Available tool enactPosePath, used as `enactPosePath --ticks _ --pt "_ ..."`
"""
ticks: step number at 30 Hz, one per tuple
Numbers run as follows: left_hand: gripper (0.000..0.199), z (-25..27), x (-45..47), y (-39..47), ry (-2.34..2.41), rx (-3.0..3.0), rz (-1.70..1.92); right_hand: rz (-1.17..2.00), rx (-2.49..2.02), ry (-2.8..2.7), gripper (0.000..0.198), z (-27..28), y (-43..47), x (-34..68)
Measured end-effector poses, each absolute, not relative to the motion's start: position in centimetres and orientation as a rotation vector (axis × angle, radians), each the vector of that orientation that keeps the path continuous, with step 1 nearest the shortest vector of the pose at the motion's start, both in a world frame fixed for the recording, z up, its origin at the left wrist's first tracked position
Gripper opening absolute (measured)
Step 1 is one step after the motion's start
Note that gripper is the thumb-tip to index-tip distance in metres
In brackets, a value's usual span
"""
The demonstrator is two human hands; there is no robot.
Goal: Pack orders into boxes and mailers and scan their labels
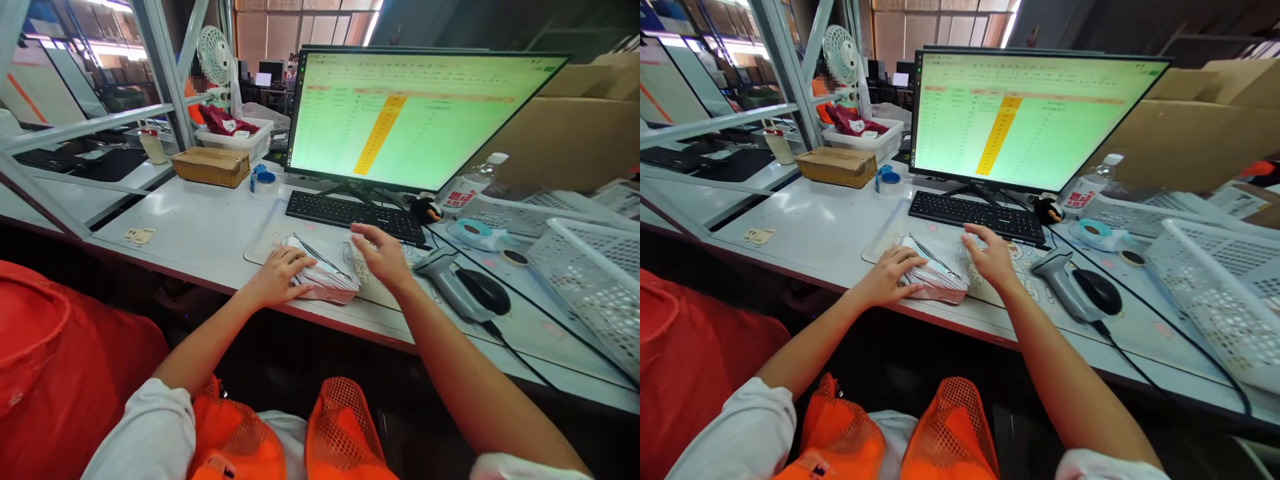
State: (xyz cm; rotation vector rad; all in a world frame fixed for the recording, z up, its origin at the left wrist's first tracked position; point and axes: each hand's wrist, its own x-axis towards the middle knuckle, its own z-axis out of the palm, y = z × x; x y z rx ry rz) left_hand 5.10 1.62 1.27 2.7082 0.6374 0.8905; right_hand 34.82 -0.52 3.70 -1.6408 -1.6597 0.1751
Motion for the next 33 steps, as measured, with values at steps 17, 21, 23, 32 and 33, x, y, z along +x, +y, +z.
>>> enactPosePath --ticks 17,21,23,32,33 --pt "0.013 8.2 7.8 1.6 0.591 2.534 1.119 -0.066 -2.058 -1.554 0.05 2.7 -10.5 41.4" --pt "0.021 7.7 5.2 1.7 0.582 2.331 1.407 -0.079 -2.03 -1.502 0.047 4.1 -10.1 41.0" --pt "0.023 7.0 4.6 1.3 0.637 2.282 1.461 -0.036 -2.041 -1.526 0.049 3.6 -9.9 40.6" --pt "0.023 10.5 8.5 3.0 1.104 2.379 1.03 0.047 -2.465 -1.88 0.036 2.1 -11.1 38.8" --pt "0.022 10.7 9.3 3.6 1.092 2.397 0.868 0.03 -2.5 -1.915 0.035 2.6 -11.2 38.4"
